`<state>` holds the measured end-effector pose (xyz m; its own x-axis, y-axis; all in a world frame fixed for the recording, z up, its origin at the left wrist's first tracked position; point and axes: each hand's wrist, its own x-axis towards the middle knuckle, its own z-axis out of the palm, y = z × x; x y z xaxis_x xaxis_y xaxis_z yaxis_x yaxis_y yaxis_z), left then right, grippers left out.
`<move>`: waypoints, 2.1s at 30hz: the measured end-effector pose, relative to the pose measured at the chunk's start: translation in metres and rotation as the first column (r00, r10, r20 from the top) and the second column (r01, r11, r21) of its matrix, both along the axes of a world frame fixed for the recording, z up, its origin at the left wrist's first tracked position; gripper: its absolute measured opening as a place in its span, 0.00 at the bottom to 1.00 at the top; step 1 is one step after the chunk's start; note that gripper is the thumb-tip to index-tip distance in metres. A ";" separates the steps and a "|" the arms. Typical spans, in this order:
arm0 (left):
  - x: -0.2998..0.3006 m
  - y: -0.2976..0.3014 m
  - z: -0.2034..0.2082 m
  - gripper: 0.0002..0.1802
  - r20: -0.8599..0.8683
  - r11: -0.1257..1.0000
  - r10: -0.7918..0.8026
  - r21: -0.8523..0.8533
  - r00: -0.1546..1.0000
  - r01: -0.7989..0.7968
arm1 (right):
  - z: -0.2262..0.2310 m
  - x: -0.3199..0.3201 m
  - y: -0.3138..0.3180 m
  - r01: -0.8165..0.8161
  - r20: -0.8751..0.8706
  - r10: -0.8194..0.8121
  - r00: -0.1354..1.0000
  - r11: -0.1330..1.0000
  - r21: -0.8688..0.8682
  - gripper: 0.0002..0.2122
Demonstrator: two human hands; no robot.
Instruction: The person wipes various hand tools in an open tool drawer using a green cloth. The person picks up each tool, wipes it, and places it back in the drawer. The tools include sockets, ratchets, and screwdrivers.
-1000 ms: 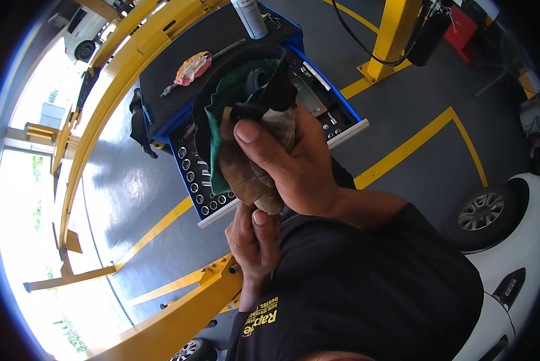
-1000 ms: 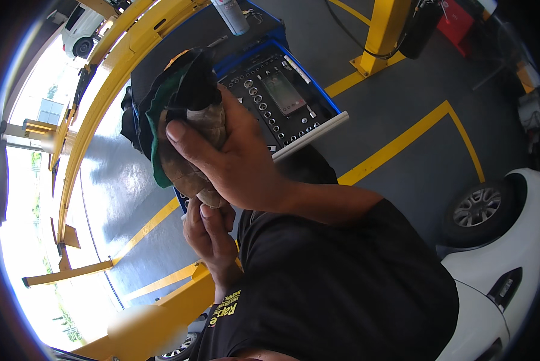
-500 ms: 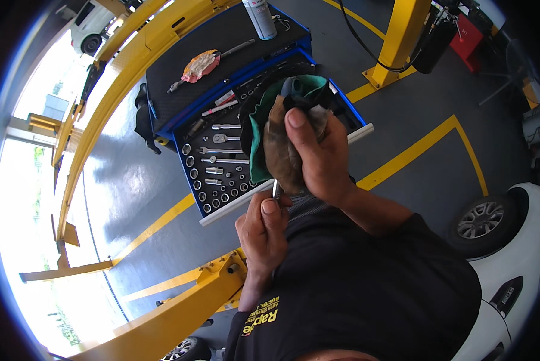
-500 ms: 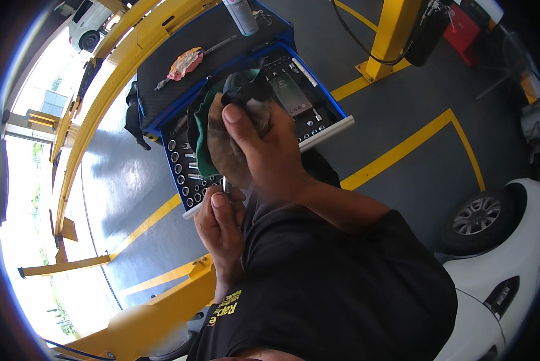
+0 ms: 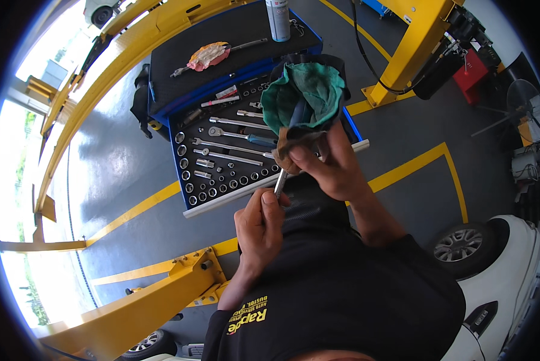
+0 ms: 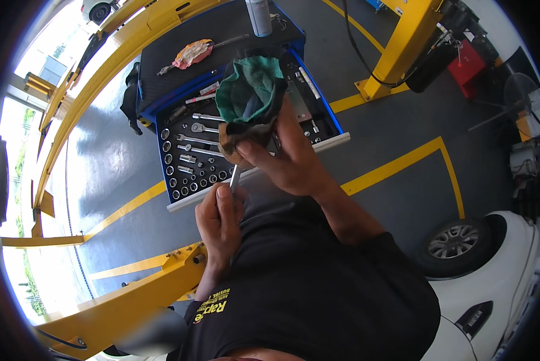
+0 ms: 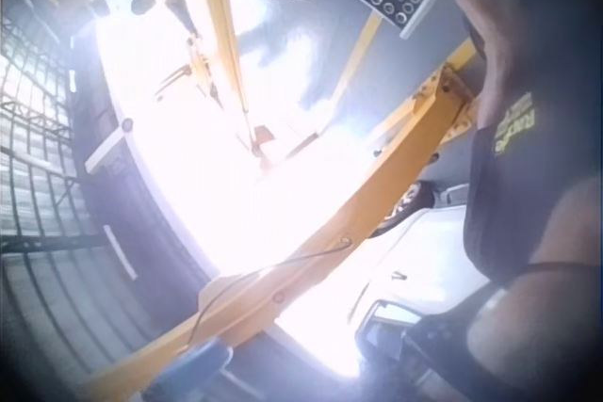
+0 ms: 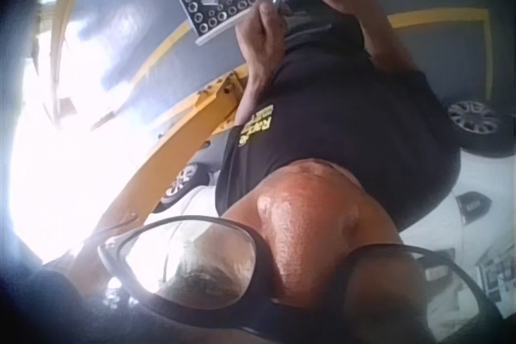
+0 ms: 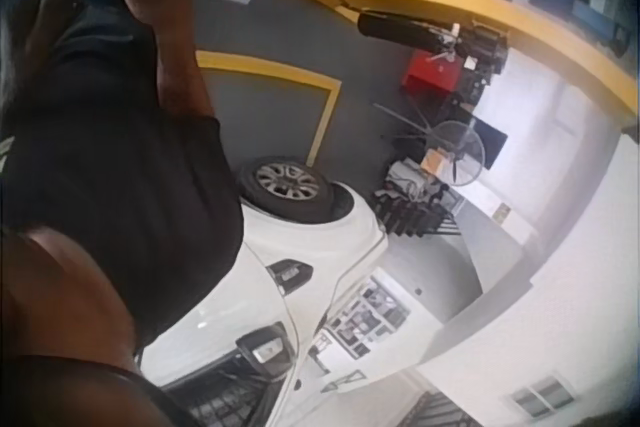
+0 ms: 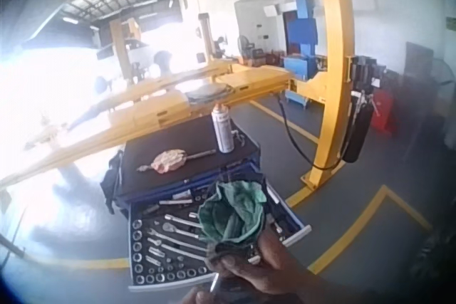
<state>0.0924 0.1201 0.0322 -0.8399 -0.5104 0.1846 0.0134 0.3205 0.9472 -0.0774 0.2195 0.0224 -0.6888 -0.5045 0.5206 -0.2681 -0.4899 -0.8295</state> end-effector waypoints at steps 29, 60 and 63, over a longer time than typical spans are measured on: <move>-0.020 -0.053 -0.104 0.16 0.210 0.840 0.065 0.517 0.975 -0.167 | -0.075 -0.071 0.008 -0.257 0.743 -0.043 0.668 0.923 0.285 0.08; -0.029 -0.051 -0.166 0.29 0.456 0.870 0.201 0.324 0.867 -0.373 | -0.149 -0.023 -0.109 0.233 -0.542 0.225 0.810 0.724 0.649 0.12; -0.026 -0.048 -0.157 0.30 0.500 0.858 0.128 0.377 0.856 -0.349 | -0.146 -0.037 -0.129 0.252 -0.543 0.264 0.797 0.672 0.697 0.14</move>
